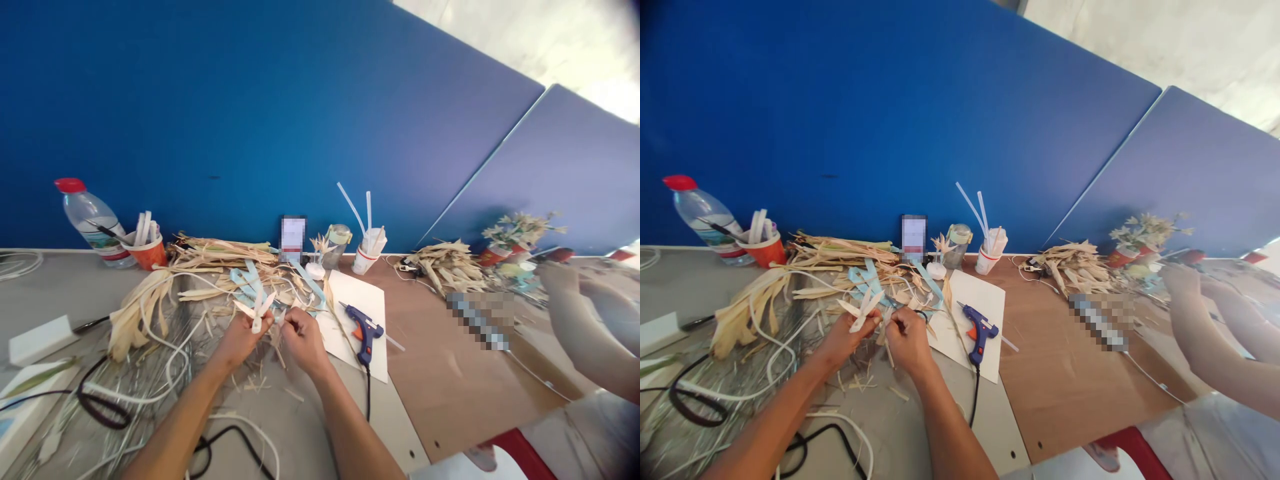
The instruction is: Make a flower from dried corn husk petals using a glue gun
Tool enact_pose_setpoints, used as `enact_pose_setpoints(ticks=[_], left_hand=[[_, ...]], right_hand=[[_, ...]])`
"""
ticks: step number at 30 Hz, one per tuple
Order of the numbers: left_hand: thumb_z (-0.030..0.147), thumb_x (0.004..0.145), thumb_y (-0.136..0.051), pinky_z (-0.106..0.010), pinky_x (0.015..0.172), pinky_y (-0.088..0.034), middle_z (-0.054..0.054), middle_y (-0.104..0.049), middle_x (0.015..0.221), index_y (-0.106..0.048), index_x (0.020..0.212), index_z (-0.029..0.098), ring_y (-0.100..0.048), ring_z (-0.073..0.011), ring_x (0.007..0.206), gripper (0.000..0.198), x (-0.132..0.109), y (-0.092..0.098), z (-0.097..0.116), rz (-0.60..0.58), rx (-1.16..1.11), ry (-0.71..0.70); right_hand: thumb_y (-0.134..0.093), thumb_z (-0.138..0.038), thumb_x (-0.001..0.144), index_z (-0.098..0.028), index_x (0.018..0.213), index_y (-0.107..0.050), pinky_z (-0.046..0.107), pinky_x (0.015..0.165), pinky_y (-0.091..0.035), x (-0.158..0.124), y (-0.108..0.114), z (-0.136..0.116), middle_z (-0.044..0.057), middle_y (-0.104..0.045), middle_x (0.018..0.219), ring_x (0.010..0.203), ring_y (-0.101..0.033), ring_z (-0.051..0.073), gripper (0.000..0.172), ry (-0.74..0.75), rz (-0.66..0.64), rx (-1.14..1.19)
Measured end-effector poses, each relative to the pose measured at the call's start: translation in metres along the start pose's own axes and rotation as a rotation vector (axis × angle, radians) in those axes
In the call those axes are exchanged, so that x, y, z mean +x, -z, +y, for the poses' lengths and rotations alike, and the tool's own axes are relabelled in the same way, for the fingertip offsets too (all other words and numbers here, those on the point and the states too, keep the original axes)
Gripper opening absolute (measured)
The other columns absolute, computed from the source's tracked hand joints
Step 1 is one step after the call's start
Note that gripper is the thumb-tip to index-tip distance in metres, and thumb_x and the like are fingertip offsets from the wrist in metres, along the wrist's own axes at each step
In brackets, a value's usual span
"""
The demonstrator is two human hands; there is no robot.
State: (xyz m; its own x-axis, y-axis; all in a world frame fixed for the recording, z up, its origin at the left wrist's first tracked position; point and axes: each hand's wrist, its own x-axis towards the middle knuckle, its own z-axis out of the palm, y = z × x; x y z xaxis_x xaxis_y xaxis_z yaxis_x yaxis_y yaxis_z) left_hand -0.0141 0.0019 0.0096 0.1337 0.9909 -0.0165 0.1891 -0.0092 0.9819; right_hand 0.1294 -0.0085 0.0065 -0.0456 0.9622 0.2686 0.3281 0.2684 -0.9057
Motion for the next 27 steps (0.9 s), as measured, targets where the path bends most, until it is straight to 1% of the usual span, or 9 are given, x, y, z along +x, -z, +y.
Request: enact_pose_setpoints(ticks=[4,8,12,15,18,23,27], left_hand=[[0.037,0.068,-0.058,-0.024,0.051,-0.031,0.005,-0.046,0.052,-0.061,0.07,0.016,-0.04,-0.012,0.05,0.021,-0.0032,0.0007,0.0061,-0.009,-0.026,0.013],[0.035,0.065,-0.06,-0.024,0.052,-0.032,0.004,-0.048,0.053,-0.06,0.065,0.016,-0.042,-0.0122,0.052,0.018,-0.0032,0.0007,0.0096,-0.058,-0.017,0.006],[0.033,0.064,-0.06,-0.024,0.054,-0.034,0.003,-0.05,0.054,-0.056,0.06,0.017,-0.044,-0.0131,0.055,0.017,-0.0012,0.0003,0.0053,-0.071,-0.02,-0.011],[0.03,0.065,-0.059,-0.025,0.057,-0.037,0.002,-0.054,0.056,-0.058,0.061,0.017,-0.047,-0.0141,0.056,0.013,-0.0008,0.0008,0.0006,-0.076,-0.021,-0.01],[0.03,0.066,-0.058,-0.026,0.059,-0.039,0.001,-0.055,0.057,-0.058,0.062,0.018,-0.049,-0.0153,0.058,0.013,-0.0013,0.0012,0.0006,-0.082,-0.014,-0.02],[0.031,0.066,-0.058,-0.027,0.059,-0.039,0.002,-0.053,0.053,-0.056,0.053,0.019,-0.049,-0.0165,0.057,0.018,-0.0009,-0.0001,0.0053,-0.07,0.013,-0.034],[0.027,0.065,-0.057,-0.027,0.057,-0.039,0.001,-0.055,0.054,-0.059,0.057,0.018,-0.05,-0.0164,0.056,0.012,0.0005,-0.0019,0.0021,-0.02,0.004,-0.024]], right_hand=[[-0.044,-0.018,0.071,-0.018,0.058,-0.05,0.023,0.054,-0.032,0.0002,-0.0003,0.0002,-0.003,-0.045,0.058,0.056,-0.043,0.011,0.014,-0.022,-0.015,-0.004],[-0.045,-0.017,0.069,-0.018,0.056,-0.05,0.022,0.054,-0.031,-0.0006,-0.0016,0.0002,-0.003,-0.045,0.058,0.056,-0.043,0.011,0.013,0.006,-0.027,-0.075],[-0.046,-0.016,0.07,-0.017,0.056,-0.051,0.022,0.055,-0.032,-0.0013,-0.0016,-0.0002,-0.003,-0.045,0.057,0.056,-0.044,0.011,0.015,0.044,-0.046,-0.133],[-0.046,-0.015,0.07,-0.017,0.056,-0.052,0.021,0.054,-0.032,-0.0015,-0.0014,-0.0008,-0.003,-0.046,0.057,0.056,-0.044,0.011,0.015,0.049,-0.056,-0.149],[-0.047,-0.014,0.07,-0.017,0.056,-0.052,0.021,0.053,-0.032,-0.0017,-0.0014,-0.0017,-0.003,-0.046,0.056,0.056,-0.044,0.011,0.015,0.051,-0.054,-0.167],[-0.047,-0.011,0.07,-0.018,0.055,-0.051,0.022,0.055,-0.032,-0.0024,-0.0024,-0.0013,-0.002,-0.047,0.057,0.056,-0.045,0.011,0.017,0.08,-0.041,-0.203],[-0.047,-0.012,0.071,-0.018,0.055,-0.051,0.023,0.057,-0.033,-0.003,-0.0049,0.0013,-0.001,-0.049,0.059,0.059,-0.047,0.012,0.018,0.125,-0.001,-0.24]])
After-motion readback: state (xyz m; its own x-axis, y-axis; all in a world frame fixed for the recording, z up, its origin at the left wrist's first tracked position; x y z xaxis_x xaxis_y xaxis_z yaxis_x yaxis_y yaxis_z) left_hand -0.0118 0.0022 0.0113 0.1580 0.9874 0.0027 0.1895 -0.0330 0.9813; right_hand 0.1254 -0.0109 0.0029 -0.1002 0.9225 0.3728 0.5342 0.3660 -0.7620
